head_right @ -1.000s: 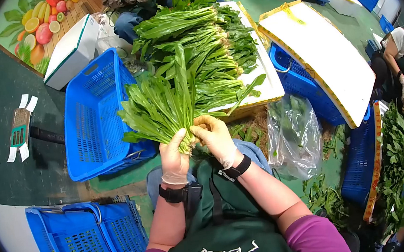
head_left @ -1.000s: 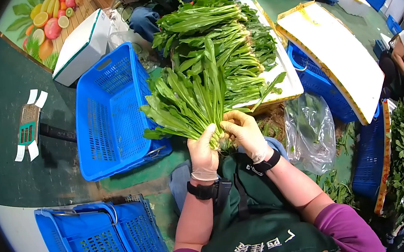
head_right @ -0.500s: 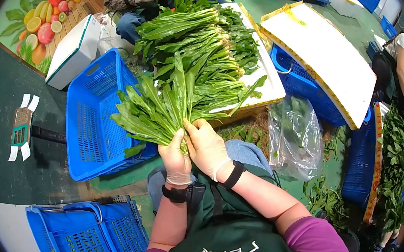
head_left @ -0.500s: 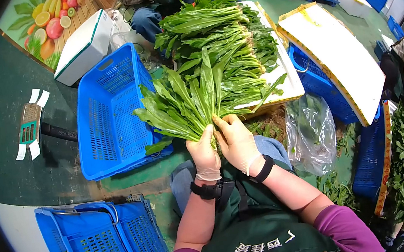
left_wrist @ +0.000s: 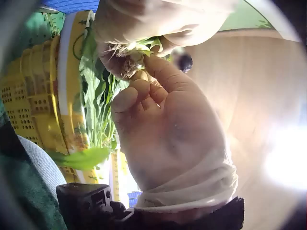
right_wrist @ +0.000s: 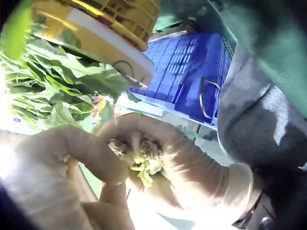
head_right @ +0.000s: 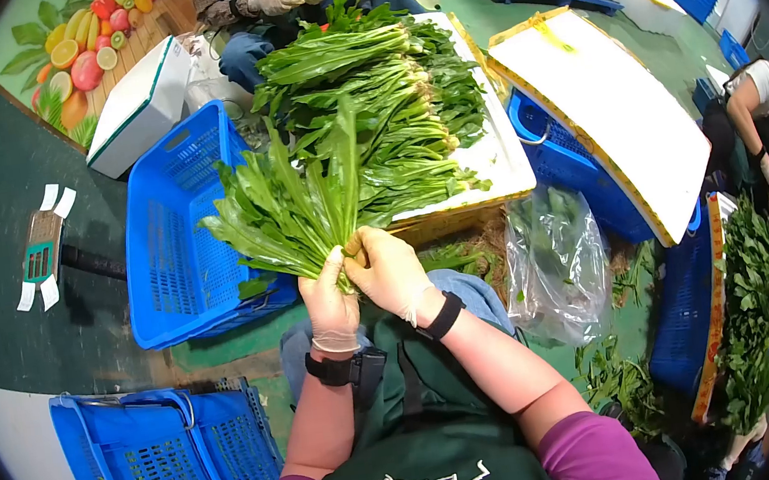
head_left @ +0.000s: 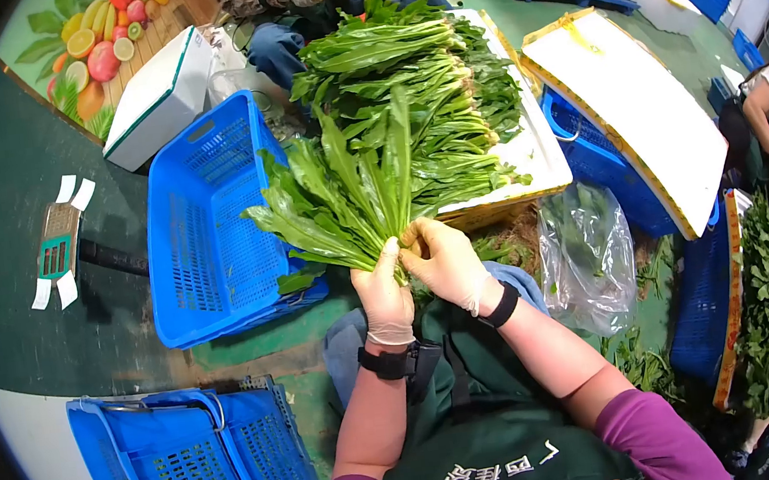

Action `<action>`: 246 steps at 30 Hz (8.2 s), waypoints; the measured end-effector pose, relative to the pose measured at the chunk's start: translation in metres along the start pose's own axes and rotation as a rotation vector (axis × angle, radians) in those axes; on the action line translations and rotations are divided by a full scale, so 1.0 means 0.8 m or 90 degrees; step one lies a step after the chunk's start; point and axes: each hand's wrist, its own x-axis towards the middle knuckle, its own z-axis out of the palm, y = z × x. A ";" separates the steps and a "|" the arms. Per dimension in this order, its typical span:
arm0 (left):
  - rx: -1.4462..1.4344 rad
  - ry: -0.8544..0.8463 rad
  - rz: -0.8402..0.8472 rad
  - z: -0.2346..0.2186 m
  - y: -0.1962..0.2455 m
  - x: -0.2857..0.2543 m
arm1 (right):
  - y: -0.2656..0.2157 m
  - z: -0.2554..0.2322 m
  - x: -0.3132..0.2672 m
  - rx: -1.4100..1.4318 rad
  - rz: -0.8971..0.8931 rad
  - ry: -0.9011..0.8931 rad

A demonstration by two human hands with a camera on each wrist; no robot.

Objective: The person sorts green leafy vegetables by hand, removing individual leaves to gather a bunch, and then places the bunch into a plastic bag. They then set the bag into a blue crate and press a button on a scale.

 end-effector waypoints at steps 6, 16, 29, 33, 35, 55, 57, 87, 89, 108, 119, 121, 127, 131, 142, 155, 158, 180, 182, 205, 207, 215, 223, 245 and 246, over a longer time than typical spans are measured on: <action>-0.038 0.098 -0.049 -0.005 0.003 0.003 | 0.009 0.009 -0.021 -0.040 -0.167 -0.012; 0.045 0.006 -0.053 -0.008 0.003 0.006 | -0.002 -0.075 0.009 0.007 -0.217 0.094; 0.297 -0.085 0.025 0.012 0.039 -0.017 | -0.013 -0.121 0.112 0.450 -0.010 -0.014; 0.480 -0.057 0.053 0.005 0.045 -0.024 | 0.046 -0.121 0.038 0.577 0.085 0.195; 0.457 -0.023 0.071 -0.013 0.043 -0.032 | 0.096 -0.144 0.005 0.426 0.101 0.327; 0.064 -0.009 -0.195 -0.026 0.058 -0.008 | 0.301 -0.097 -0.086 -0.341 0.154 0.093; -0.069 0.060 -0.312 -0.016 0.059 -0.006 | 0.248 -0.123 -0.109 -0.231 0.163 0.144; -0.016 -0.097 -0.237 -0.014 -0.007 -0.012 | 0.009 -0.037 -0.073 -0.058 -0.122 0.024; -0.046 -0.092 -0.238 -0.007 -0.003 -0.015 | 0.016 -0.038 -0.078 -0.042 -0.123 0.021; -0.062 -0.029 -0.271 -0.012 -0.008 -0.009 | 0.080 -0.045 -0.067 -0.001 -0.001 0.023; 0.054 -0.040 -0.224 0.005 -0.019 -0.017 | 0.095 -0.038 -0.046 0.129 0.075 0.072; 0.093 -0.015 -0.189 0.003 -0.015 -0.015 | 0.111 -0.039 -0.038 0.275 0.115 0.128; 0.184 0.085 -0.081 -0.004 -0.001 -0.008 | 0.084 -0.093 -0.031 0.656 0.179 0.052; -0.008 -0.051 -0.345 -0.004 -0.010 -0.012 | 0.064 -0.085 -0.033 0.744 0.104 -0.097; -0.073 -0.187 -0.352 0.001 -0.017 -0.017 | 0.062 -0.049 -0.035 0.601 0.242 -0.095; 0.008 -0.092 -0.233 0.018 -0.013 -0.025 | 0.048 -0.030 -0.040 0.243 0.040 0.111; 0.041 -0.075 -0.206 0.015 -0.021 -0.027 | 0.032 -0.044 -0.047 0.066 0.027 0.094; -0.389 -0.171 -0.262 -0.014 0.020 0.004 | 0.138 -0.112 0.080 -0.397 -0.066 0.153; -0.375 -0.129 -0.252 -0.002 0.032 -0.001 | 0.135 -0.115 0.097 -0.491 0.020 0.033; -0.051 -0.048 -0.249 0.004 -0.028 -0.011 | 0.081 -0.014 0.006 0.445 0.118 -0.008; -0.026 -0.067 -0.212 -0.002 -0.031 -0.009 | 0.066 -0.022 -0.001 0.471 0.132 -0.006; 0.059 -0.099 -0.157 0.015 -0.027 -0.017 | 0.058 -0.048 -0.013 0.457 0.147 -0.020; -0.042 -0.094 -0.255 0.002 -0.027 -0.009 | 0.072 -0.036 -0.011 0.539 0.164 0.006; -0.113 -0.026 -0.295 -0.026 -0.023 0.003 | 0.049 -0.019 -0.069 -0.082 -0.220 0.071; -0.109 -0.025 -0.282 -0.021 -0.023 0.000 | 0.053 -0.020 -0.066 -0.062 -0.219 0.110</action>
